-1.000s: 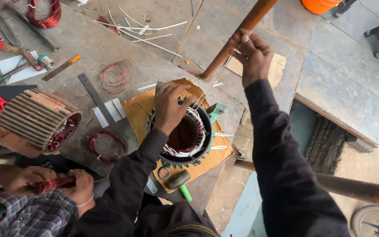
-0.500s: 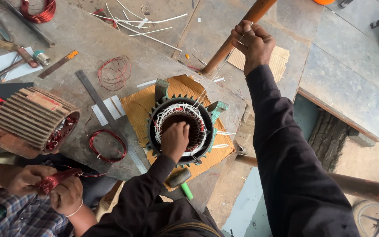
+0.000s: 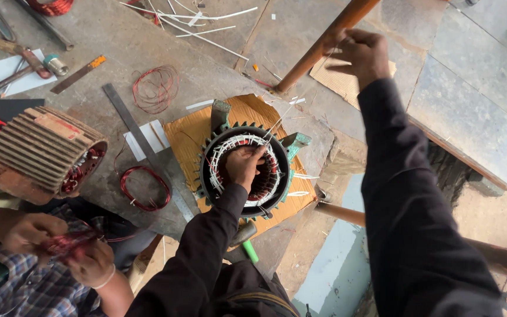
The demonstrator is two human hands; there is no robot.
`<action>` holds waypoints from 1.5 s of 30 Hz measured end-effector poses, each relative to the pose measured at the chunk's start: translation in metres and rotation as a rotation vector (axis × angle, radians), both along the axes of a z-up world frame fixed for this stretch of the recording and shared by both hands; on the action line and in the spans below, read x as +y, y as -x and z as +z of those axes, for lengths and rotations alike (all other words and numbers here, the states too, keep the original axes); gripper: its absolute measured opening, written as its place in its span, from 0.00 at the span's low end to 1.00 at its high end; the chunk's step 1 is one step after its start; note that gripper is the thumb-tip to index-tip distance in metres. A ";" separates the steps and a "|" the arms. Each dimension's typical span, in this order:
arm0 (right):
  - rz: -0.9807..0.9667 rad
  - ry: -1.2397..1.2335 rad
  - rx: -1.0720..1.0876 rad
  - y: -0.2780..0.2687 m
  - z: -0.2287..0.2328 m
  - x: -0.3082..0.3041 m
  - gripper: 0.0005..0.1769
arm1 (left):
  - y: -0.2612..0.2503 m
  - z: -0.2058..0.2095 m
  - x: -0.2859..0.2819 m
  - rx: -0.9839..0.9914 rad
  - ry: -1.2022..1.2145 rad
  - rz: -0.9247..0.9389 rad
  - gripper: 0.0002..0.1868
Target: The person inserts white insulating strips into the slots of a motor stator and uses a hammer to tap them into place. A second person works on a separate motor component nearby.
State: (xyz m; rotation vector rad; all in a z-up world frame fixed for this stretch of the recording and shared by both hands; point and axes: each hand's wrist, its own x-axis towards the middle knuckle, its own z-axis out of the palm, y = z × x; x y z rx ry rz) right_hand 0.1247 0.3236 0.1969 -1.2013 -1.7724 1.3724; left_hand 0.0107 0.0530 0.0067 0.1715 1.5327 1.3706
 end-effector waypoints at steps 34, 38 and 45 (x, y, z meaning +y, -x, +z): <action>0.169 -0.514 -0.754 0.009 -0.129 -0.225 0.30 | -0.003 0.004 -0.001 0.037 0.081 0.064 0.19; 0.181 -0.494 -0.724 0.007 -0.128 -0.224 0.31 | -0.003 0.005 -0.008 0.394 -0.006 0.092 0.13; 0.187 -0.505 -0.725 0.004 -0.133 -0.221 0.31 | -0.013 0.011 -0.008 0.895 0.001 0.034 0.10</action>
